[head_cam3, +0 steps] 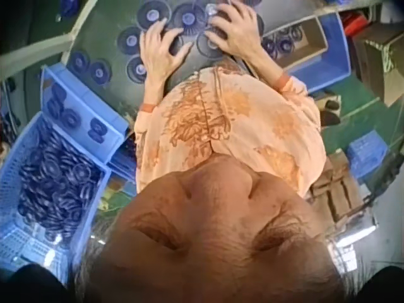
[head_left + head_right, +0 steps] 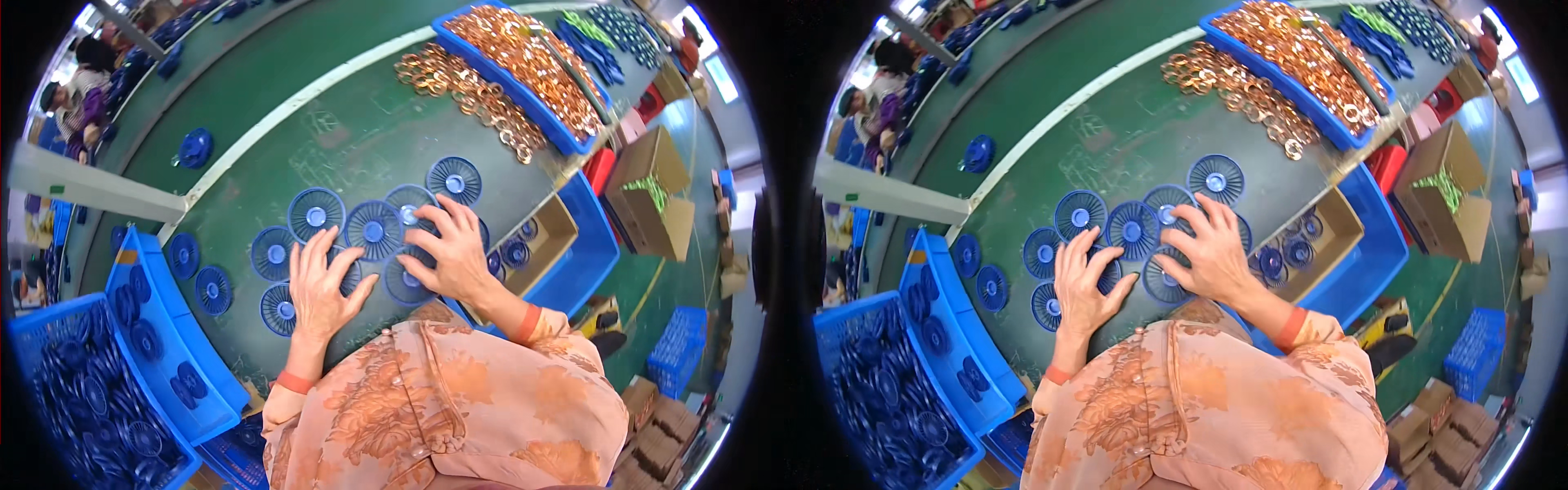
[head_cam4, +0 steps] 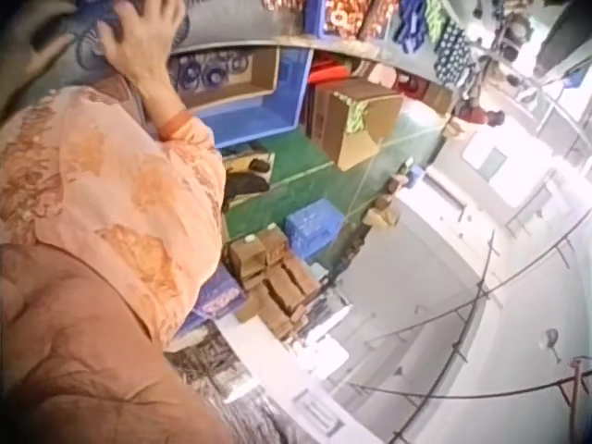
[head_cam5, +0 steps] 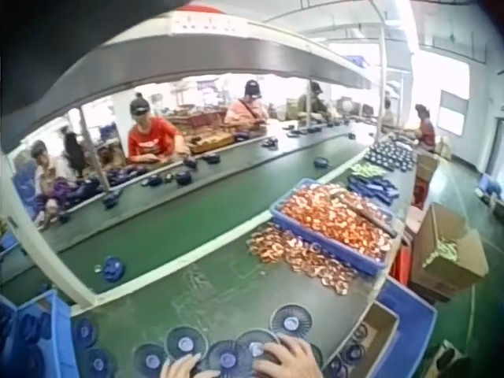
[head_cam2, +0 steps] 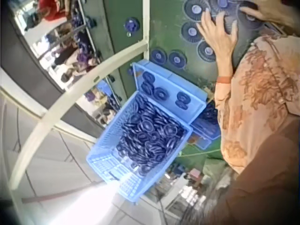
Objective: Assembling small blue plastic components by inserting metal rings into the center of each piece and occasionally using a mallet to tap them together.
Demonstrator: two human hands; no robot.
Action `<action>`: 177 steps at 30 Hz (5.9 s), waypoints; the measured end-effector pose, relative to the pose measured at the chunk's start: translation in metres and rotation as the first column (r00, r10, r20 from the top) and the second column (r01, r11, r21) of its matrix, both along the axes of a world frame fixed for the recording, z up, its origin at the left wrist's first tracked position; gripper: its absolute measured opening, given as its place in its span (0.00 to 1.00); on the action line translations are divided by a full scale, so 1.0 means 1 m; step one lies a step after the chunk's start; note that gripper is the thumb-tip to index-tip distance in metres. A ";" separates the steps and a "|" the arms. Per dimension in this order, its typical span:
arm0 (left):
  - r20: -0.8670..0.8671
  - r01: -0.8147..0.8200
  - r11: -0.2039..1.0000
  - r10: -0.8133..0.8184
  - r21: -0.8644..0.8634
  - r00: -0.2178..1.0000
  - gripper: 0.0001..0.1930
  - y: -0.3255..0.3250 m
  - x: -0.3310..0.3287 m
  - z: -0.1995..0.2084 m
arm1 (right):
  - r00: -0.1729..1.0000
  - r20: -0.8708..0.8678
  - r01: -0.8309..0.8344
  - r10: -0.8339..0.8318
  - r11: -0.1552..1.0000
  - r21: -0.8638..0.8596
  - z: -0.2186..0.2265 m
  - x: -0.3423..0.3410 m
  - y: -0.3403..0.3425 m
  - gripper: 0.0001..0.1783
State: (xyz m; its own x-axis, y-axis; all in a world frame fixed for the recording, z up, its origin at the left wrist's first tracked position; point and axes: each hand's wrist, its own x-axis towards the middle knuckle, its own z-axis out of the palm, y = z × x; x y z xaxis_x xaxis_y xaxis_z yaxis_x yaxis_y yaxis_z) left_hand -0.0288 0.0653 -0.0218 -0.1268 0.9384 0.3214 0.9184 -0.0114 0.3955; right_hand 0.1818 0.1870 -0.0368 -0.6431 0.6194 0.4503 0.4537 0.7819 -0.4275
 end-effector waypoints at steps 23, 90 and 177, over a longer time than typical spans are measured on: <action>0.061 0.791 0.212 -0.974 0.574 0.218 0.15 0.128 0.228 -0.043 | 0.834 0.015 0.491 -0.551 0.729 -0.477 -0.241 0.324 -0.006 0.15; 0.400 0.006 0.999 -0.020 0.035 0.916 0.33 -0.044 0.035 0.005 | 0.828 -0.178 0.551 -0.532 0.831 0.077 0.011 0.088 0.092 0.37; -0.935 -0.953 -0.277 0.355 -0.120 0.014 0.32 -0.267 -0.388 0.153 | 0.998 -0.027 -0.058 0.057 0.998 -0.039 -0.021 -0.155 0.027 0.15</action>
State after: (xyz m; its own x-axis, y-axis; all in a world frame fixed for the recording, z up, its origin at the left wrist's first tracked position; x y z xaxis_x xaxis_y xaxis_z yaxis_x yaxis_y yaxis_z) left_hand -0.4164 -0.2018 0.1314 -0.9934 -0.0180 0.1137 -0.0953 0.6825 -0.7246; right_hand 0.0269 0.2142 -0.0574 -0.6663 0.5997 0.4431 0.3970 0.7883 -0.4700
